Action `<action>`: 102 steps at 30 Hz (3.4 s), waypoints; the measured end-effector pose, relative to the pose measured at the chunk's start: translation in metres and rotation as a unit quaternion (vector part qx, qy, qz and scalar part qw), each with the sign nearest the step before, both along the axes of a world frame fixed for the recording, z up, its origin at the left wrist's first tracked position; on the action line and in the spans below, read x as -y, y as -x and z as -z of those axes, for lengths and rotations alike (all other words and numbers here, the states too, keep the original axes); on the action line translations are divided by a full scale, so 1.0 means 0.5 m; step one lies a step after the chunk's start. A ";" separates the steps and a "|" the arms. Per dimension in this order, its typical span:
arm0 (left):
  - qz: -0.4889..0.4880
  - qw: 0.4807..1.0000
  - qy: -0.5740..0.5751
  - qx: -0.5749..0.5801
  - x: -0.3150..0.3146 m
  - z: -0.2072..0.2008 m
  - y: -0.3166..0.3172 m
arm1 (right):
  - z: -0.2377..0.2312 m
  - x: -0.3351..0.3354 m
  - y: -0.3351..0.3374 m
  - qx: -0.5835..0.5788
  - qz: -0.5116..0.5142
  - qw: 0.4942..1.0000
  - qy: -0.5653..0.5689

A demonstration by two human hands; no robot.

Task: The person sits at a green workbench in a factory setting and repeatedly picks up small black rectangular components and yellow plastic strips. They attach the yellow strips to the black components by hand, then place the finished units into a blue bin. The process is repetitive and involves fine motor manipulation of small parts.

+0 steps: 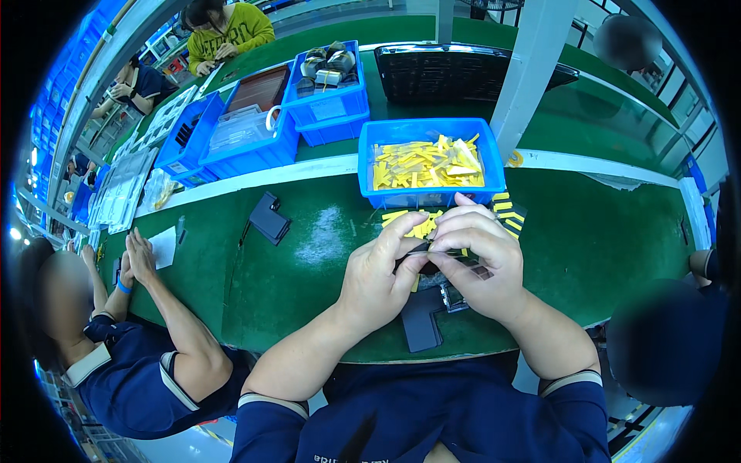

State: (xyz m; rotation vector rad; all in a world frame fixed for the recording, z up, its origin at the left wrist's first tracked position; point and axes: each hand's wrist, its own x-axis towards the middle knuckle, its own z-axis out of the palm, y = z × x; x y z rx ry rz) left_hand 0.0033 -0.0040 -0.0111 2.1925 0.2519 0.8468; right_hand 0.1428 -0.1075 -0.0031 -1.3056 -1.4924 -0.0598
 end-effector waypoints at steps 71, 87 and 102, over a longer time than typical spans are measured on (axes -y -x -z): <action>0.019 0.956 0.291 0.025 -0.005 0.021 -0.010 | 0.003 -0.002 -0.027 -0.124 0.095 0.983 0.101; 0.092 0.908 0.404 0.068 -0.007 0.031 -0.013 | 0.021 -0.010 -0.022 -0.248 0.035 0.965 0.079; 0.228 0.765 0.597 0.075 -0.029 0.026 -0.014 | 0.009 0.002 -0.055 -0.334 -0.194 0.914 0.123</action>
